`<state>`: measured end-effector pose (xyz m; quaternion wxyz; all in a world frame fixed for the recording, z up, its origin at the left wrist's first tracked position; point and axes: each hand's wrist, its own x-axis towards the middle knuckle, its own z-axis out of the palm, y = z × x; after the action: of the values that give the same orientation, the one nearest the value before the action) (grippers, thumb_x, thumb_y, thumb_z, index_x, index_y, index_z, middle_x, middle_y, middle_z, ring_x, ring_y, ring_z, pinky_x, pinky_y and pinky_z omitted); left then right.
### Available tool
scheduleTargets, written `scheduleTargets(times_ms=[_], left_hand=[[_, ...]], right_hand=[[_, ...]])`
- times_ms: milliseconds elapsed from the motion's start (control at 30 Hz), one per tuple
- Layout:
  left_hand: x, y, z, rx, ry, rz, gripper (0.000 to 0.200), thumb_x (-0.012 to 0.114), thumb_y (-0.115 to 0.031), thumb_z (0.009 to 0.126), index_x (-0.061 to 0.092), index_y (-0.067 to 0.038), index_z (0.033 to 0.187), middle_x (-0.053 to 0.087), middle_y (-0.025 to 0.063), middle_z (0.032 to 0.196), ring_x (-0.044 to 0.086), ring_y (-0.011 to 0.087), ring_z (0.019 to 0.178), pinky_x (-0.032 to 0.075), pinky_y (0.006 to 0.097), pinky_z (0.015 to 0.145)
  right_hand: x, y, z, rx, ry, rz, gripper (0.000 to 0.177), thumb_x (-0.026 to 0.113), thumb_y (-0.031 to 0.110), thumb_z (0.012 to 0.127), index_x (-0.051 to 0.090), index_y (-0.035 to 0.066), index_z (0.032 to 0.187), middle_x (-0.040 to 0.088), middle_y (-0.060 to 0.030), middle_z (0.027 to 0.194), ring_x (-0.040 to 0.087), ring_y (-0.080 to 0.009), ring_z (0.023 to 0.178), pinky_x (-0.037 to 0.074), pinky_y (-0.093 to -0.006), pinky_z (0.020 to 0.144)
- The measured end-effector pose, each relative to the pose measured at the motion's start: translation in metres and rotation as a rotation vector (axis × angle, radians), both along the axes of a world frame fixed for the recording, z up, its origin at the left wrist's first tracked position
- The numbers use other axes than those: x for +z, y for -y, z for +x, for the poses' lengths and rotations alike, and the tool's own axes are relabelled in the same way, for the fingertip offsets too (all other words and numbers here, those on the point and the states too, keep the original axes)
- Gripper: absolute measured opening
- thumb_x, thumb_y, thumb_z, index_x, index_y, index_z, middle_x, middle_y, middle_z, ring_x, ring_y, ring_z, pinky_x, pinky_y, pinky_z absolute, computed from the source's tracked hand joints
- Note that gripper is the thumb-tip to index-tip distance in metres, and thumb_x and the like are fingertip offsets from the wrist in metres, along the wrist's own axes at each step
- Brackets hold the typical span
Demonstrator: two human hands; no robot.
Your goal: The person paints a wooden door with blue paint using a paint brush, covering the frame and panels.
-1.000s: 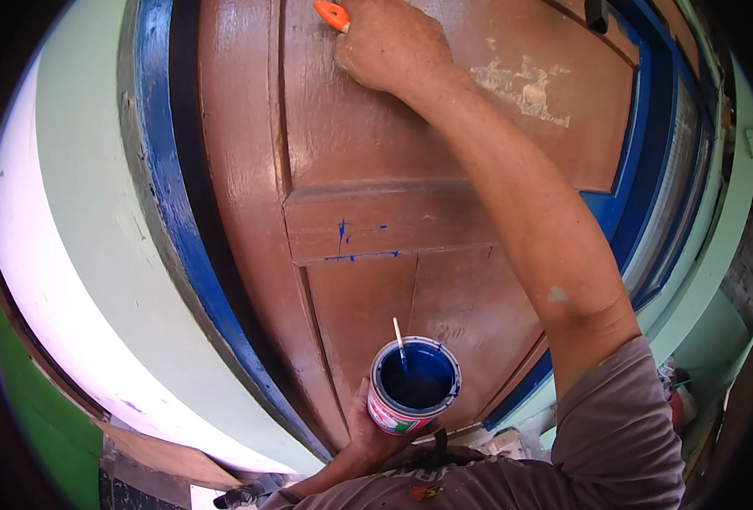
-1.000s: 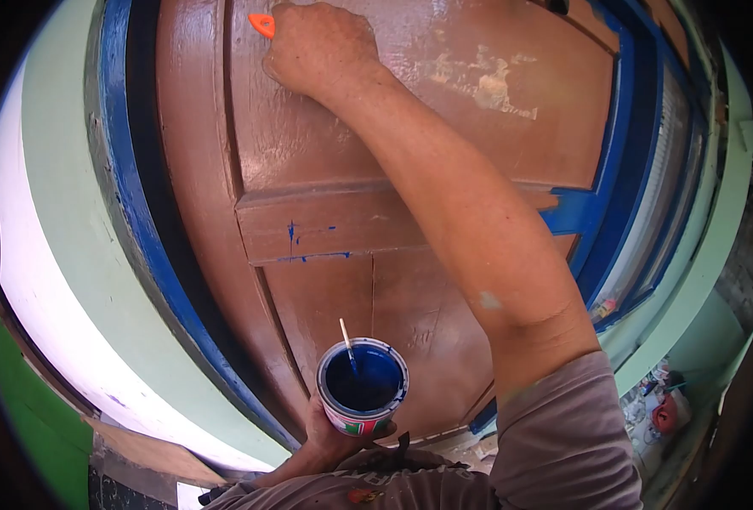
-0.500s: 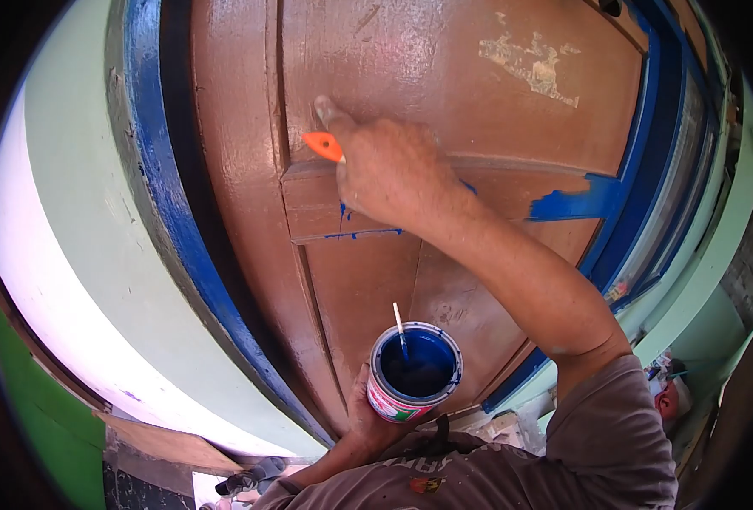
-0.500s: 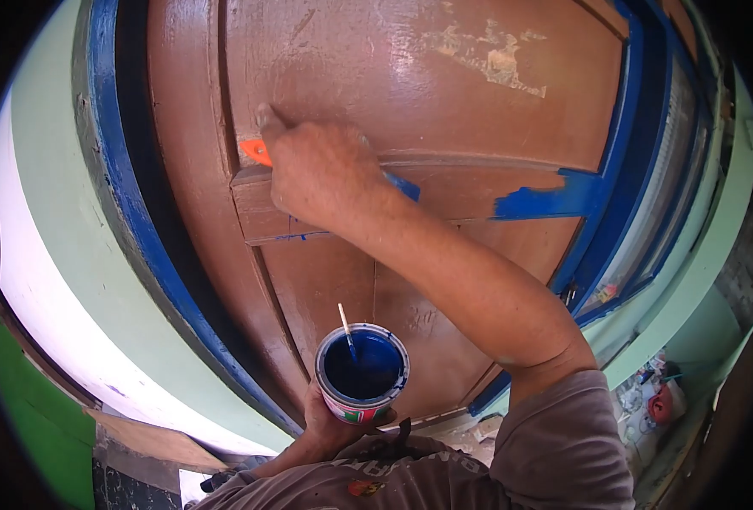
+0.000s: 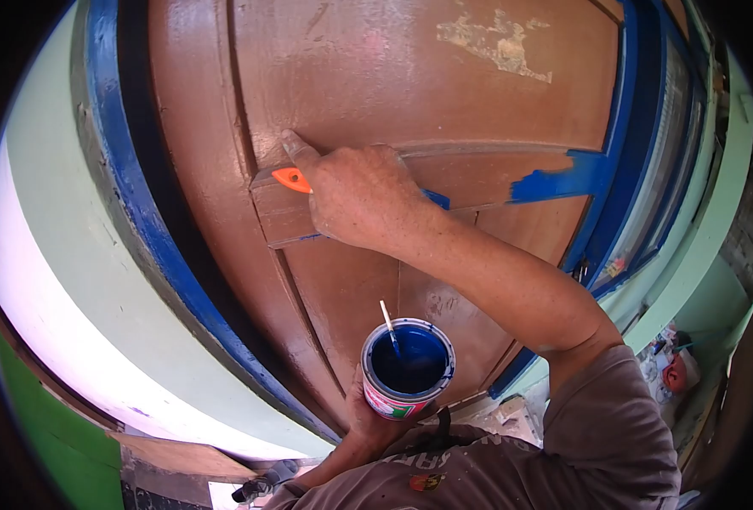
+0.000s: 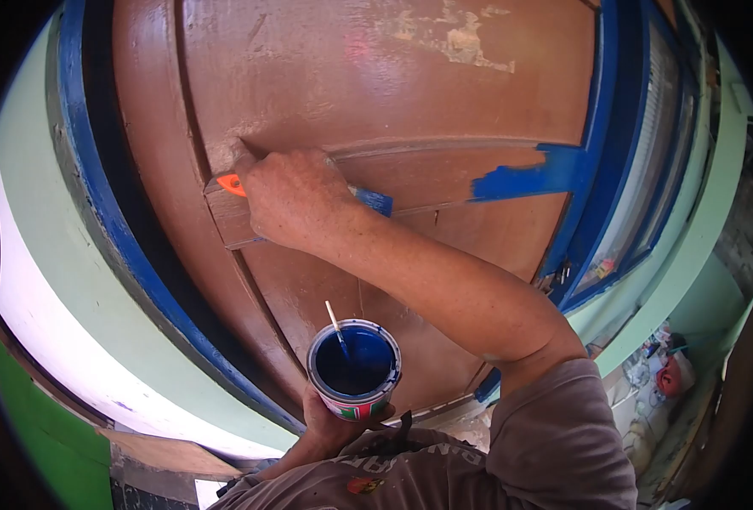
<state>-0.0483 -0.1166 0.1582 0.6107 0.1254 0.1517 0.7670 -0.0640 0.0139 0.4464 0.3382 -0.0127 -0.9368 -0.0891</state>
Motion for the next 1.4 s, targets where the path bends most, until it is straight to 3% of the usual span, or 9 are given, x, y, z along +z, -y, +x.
scheduleTargets(times_ms=[133, 200, 267, 433, 567, 733, 1267, 1333, 1400], left_hand=[[0.006, -0.004, 0.007, 0.008, 0.047, 0.009, 0.069, 0.041, -0.064, 0.099, 0.05, -0.017, 0.149, 0.056, 0.0152, 0.147, 0.055, 0.0387, 0.133, 0.045, 0.0606, 0.099], [0.011, -0.009, 0.014, 0.059, 0.083, -0.054, 0.073, 0.045, -0.067, 0.094, 0.051, -0.016, 0.146, 0.062, 0.0163, 0.138, 0.059, 0.0422, 0.127, 0.052, 0.0568, 0.074], [0.011, -0.012, 0.017, 0.094, 0.01, -0.083, 0.075, 0.045, -0.07, 0.093, 0.051, -0.017, 0.146, 0.061, 0.0152, 0.139, 0.057, 0.043, 0.128, 0.052, 0.0559, 0.074], [0.004, -0.016, 0.017, -0.034, 0.097, 0.09, 0.066, 0.036, -0.055, 0.102, 0.047, -0.01, 0.15, 0.055, 0.0173, 0.148, 0.056, 0.0366, 0.134, 0.045, 0.0587, 0.111], [-0.005, -0.025, 0.019, -0.018, 0.065, 0.046, 0.066, 0.039, -0.051, 0.1, 0.047, -0.006, 0.148, 0.057, 0.0195, 0.144, 0.059, 0.0374, 0.13, 0.049, 0.0605, 0.107], [0.0, -0.034, 0.033, 0.005, -0.107, -0.08, 0.077, 0.048, -0.07, 0.092, 0.049, -0.017, 0.147, 0.057, 0.0152, 0.143, 0.045, 0.0394, 0.14, 0.05, 0.0546, 0.08], [0.011, -0.089, 0.073, -0.07, 0.119, -0.007, 0.069, 0.048, -0.067, 0.094, 0.056, -0.015, 0.139, 0.06, 0.0217, 0.137, 0.042, 0.0435, 0.139, 0.051, 0.0594, 0.076], [0.01, -0.098, 0.082, 0.073, -0.289, -0.058, 0.07, 0.047, -0.068, 0.094, 0.056, -0.015, 0.138, 0.059, 0.0217, 0.137, 0.043, 0.0427, 0.139, 0.051, 0.059, 0.077], [0.01, -0.106, 0.087, 0.081, -0.288, -0.067, 0.07, 0.047, -0.068, 0.093, 0.056, -0.015, 0.138, 0.059, 0.0214, 0.138, 0.043, 0.0417, 0.139, 0.051, 0.0583, 0.077]], right_hand=[[-0.003, -0.009, 0.007, -0.031, 0.023, -0.021, 0.07, 0.061, 0.012, 0.086, 0.045, -0.004, 0.151, 0.072, -0.0239, 0.08, 0.074, -0.0394, 0.077, 0.059, -0.0511, 0.076], [-0.003, -0.014, 0.013, -0.047, 0.033, -0.022, 0.07, 0.061, 0.011, 0.085, 0.044, -0.004, 0.152, 0.072, -0.0236, 0.081, 0.074, -0.0393, 0.078, 0.059, -0.0511, 0.076], [-0.003, -0.019, 0.024, -0.073, 0.048, -0.025, 0.071, 0.061, 0.01, 0.085, 0.043, -0.003, 0.153, 0.073, -0.0231, 0.082, 0.074, -0.0389, 0.079, 0.059, -0.0511, 0.077], [-0.007, -0.043, 0.047, -0.15, -0.019, -0.052, 0.072, 0.062, 0.012, 0.086, 0.042, 0.0, 0.155, 0.072, -0.0215, 0.083, 0.073, -0.0382, 0.08, 0.059, -0.0503, 0.075], [-0.012, -0.067, 0.067, -0.22, -0.075, -0.086, 0.072, 0.062, 0.014, 0.088, 0.042, 0.004, 0.156, 0.072, -0.0202, 0.081, 0.073, -0.0376, 0.078, 0.058, -0.05, 0.073], [-0.01, -0.094, 0.101, -0.305, -0.014, -0.17, 0.075, 0.059, 0.006, 0.083, 0.039, -0.003, 0.155, 0.073, -0.021, 0.085, 0.074, -0.0364, 0.083, 0.059, -0.049, 0.076], [-0.025, -0.227, 0.202, -0.568, -0.177, -0.222, 0.069, 0.058, 0.01, 0.085, 0.046, 0.003, 0.153, 0.073, -0.0186, 0.084, 0.073, -0.0362, 0.078, 0.057, -0.0501, 0.072], [-0.028, -0.247, 0.212, -0.59, -0.21, -0.251, 0.07, 0.059, 0.013, 0.086, 0.045, 0.007, 0.154, 0.072, -0.0197, 0.082, 0.071, -0.0383, 0.08, 0.057, -0.0514, 0.074], [-0.032, -0.265, 0.222, -0.614, -0.241, -0.264, 0.07, 0.06, 0.015, 0.086, 0.045, 0.009, 0.154, 0.071, -0.0207, 0.082, 0.071, -0.0395, 0.081, 0.057, -0.0522, 0.075]])
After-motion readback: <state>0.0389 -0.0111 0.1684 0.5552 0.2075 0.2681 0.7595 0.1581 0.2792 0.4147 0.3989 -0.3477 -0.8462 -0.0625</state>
